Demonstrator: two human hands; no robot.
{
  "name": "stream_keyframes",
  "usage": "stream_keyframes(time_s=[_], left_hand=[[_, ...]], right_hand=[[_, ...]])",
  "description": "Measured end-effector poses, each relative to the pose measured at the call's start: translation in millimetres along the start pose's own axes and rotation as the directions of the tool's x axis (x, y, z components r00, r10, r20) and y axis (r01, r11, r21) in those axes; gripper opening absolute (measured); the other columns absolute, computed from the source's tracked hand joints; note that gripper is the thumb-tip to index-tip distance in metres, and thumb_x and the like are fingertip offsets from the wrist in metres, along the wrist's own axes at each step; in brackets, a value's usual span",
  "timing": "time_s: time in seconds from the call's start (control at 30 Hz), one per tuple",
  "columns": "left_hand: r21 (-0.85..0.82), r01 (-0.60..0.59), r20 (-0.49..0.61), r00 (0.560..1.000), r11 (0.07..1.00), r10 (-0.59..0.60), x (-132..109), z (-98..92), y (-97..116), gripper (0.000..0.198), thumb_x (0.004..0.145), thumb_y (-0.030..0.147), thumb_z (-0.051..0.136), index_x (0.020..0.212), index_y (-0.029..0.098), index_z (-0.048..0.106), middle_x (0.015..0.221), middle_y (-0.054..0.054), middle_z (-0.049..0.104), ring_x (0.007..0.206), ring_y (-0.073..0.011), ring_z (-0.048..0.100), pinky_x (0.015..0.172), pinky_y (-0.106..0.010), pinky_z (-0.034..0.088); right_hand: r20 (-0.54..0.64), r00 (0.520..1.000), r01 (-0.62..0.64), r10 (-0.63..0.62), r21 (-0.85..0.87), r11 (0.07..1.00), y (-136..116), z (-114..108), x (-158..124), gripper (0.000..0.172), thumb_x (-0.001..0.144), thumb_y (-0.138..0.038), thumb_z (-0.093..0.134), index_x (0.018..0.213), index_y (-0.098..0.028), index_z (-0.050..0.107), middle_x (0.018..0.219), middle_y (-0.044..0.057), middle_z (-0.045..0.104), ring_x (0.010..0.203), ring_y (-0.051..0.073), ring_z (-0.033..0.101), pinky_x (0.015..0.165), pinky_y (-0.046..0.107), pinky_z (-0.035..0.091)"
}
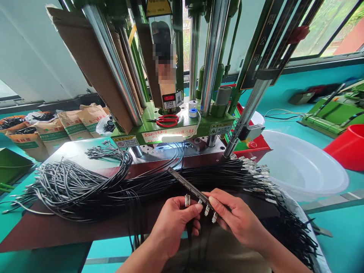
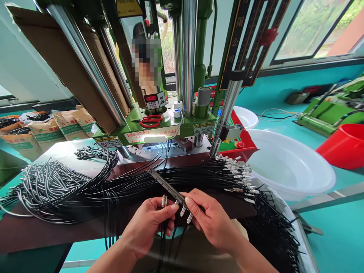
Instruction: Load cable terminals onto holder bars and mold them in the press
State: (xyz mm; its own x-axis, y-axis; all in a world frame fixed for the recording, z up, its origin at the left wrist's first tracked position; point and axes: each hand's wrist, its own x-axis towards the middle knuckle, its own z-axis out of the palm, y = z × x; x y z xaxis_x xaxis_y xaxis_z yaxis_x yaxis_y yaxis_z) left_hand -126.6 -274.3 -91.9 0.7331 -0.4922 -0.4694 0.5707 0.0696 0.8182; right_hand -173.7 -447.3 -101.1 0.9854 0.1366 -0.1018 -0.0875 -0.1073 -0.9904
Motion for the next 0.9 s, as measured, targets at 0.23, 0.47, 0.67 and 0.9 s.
stream_keyframes(time_s=[0.23,0.47,0.67,0.9], left_hand=[[-0.065,-0.015,-0.041,0.999,0.998,0.013,-9,-14.0,9,0.035,0.075,0.029,0.071,0.105,0.013,0.063,0.081,-0.005,0.056,0.073,-0.0126,0.056,0.069,-0.029,0.052],[-0.057,-0.036,-0.073,0.997,0.998,0.032,-4,-6.3,5,0.029,0.069,0.030,0.076,0.083,0.012,0.057,0.070,0.000,0.053,0.056,-0.0079,0.050,0.050,-0.022,0.047],[-0.056,-0.007,-0.020,1.000,0.998,0.006,-4,-3.0,4,0.027,0.074,0.033,0.071,0.073,0.010,0.056,0.066,-0.002,0.056,0.049,-0.0065,0.048,0.042,-0.018,0.041],[-0.036,-0.013,0.008,1.000,0.999,0.013,-3,-5.4,3,0.029,0.075,0.035,0.070,0.071,0.011,0.055,0.062,-0.001,0.055,0.045,-0.0062,0.048,0.039,-0.017,0.039]], right_hand=[[-0.035,0.999,-0.035,0.037,0.048,0.998,2,-11,-8,0.042,0.094,-0.047,0.043,0.120,-0.019,0.061,0.076,0.001,0.048,0.053,0.008,0.042,0.044,0.022,0.030],[-0.017,0.999,-0.036,0.036,0.013,0.999,-1,-10,-7,0.042,0.094,-0.047,0.043,0.118,-0.019,0.062,0.079,0.002,0.050,0.052,0.007,0.044,0.044,0.021,0.034],[0.002,0.999,-0.040,0.040,0.020,0.999,4,-10,-5,0.040,0.094,-0.046,0.042,0.120,-0.021,0.061,0.081,0.002,0.050,0.053,0.006,0.045,0.043,0.020,0.035],[0.026,0.999,-0.023,0.024,-0.016,1.000,4,-9,-5,0.040,0.095,-0.044,0.041,0.122,-0.022,0.059,0.083,0.002,0.050,0.055,0.007,0.045,0.045,0.021,0.037]])
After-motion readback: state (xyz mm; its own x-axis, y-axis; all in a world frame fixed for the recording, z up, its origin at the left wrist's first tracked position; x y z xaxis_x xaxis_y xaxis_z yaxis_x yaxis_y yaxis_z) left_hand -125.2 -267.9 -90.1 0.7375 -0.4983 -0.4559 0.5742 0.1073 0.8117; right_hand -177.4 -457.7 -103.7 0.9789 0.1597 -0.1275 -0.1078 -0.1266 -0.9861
